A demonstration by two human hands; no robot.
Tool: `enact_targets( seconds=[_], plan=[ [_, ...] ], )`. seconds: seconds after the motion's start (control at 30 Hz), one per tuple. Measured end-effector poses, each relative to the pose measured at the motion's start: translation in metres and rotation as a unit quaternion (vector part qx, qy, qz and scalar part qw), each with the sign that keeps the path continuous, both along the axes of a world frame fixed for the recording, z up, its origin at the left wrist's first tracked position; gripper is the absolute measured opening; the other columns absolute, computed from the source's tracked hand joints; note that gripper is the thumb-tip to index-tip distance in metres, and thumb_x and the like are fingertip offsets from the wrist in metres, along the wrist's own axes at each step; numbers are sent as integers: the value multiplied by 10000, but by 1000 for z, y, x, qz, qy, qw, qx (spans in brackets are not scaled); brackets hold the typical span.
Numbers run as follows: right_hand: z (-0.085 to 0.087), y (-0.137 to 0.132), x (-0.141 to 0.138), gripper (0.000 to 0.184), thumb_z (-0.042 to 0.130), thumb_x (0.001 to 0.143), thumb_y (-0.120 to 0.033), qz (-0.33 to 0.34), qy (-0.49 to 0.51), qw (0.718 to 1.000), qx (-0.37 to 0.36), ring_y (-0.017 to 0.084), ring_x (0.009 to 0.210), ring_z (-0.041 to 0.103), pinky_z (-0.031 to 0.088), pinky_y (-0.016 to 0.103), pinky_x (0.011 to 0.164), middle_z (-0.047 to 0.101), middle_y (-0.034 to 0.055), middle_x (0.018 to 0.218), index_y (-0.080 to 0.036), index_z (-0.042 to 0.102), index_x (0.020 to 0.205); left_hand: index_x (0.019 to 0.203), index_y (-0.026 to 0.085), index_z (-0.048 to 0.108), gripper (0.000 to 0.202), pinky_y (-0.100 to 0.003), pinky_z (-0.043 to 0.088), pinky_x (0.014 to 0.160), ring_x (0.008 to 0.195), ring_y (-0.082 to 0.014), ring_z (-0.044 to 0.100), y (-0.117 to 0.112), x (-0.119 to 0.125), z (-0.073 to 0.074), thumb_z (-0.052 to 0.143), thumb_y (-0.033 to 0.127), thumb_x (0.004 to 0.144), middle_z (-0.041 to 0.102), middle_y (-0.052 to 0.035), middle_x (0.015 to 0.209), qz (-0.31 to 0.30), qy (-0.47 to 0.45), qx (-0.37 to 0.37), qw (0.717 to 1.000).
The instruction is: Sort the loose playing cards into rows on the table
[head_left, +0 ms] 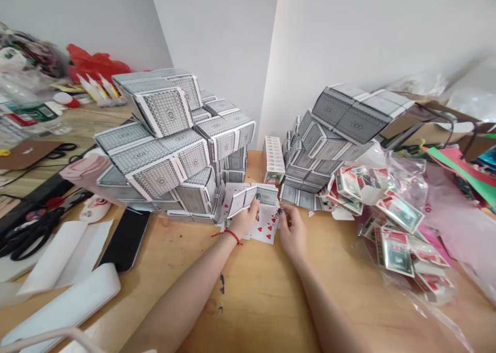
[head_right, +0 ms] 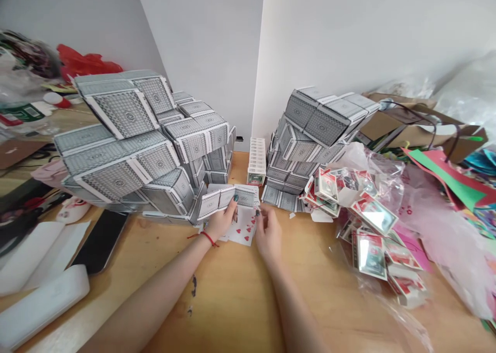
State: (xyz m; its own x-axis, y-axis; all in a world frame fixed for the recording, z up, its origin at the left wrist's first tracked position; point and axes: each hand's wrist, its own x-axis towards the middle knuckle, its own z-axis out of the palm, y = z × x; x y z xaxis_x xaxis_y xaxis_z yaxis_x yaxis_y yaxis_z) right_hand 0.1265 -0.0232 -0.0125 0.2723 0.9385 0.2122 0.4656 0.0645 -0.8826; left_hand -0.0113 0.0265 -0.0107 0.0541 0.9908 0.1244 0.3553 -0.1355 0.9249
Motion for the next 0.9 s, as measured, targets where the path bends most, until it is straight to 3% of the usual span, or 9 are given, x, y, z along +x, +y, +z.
enact_targets(
  seconds=[0.07, 0.2, 0.3, 0.6, 0.73, 0.9],
  plan=[
    [-1, 1, 7, 321, 527, 752, -458, 35, -81, 996, -5, 161, 620, 496, 436, 312, 599, 558, 50, 790, -184, 568, 913, 459, 192, 481, 497, -246, 428, 571, 446, -121, 498, 3, -4, -3, 300, 453, 842, 474, 13, 416, -10, -5, -39, 999],
    [0, -2, 8, 501, 703, 581, -448, 144, -175, 974, 12, 254, 879, 491, 427, 393, 746, 534, 92, 954, -209, 565, 1000, 469, 182, 504, 503, -233, 410, 515, 470, -119, 513, 6, -6, -9, 311, 485, 821, 524, 2, 458, -7, -29, -85, 996],
    [2, -6, 4, 523, 718, 574, -421, 167, -205, 964, -1, 266, 864, 479, 421, 412, 738, 539, 90, 923, -218, 548, 1025, 477, 186, 525, 493, -234, 428, 523, 487, -123, 531, 8, -5, -8, 326, 483, 816, 563, -10, 483, -10, -55, -86, 995],
    [-4, -3, 3, 393, 727, 531, -433, 124, -187, 974, -20, 225, 755, 481, 422, 352, 658, 508, 51, 796, -193, 546, 785, 514, 178, 515, 396, -251, 442, 473, 445, -133, 540, 11, -6, 0, 446, 476, 766, 581, -22, 493, 1, -143, -85, 986],
    [-1, -2, 4, 252, 591, 696, -433, 108, -141, 984, -29, 197, 698, 510, 412, 302, 612, 534, 44, 751, -188, 540, 725, 531, 179, 508, 383, -260, 438, 453, 414, -129, 524, 11, -5, 7, 454, 481, 760, 568, -13, 489, 10, -175, -97, 980],
    [0, -4, 6, 329, 405, 817, -472, 33, 14, 998, -54, 121, 404, 416, 324, 226, 402, 441, -39, 457, -183, 501, 690, 526, 177, 475, 375, -231, 432, 461, 415, -108, 507, 12, -7, 11, 454, 473, 756, 529, 8, 461, 18, -173, -81, 981]
  ],
)
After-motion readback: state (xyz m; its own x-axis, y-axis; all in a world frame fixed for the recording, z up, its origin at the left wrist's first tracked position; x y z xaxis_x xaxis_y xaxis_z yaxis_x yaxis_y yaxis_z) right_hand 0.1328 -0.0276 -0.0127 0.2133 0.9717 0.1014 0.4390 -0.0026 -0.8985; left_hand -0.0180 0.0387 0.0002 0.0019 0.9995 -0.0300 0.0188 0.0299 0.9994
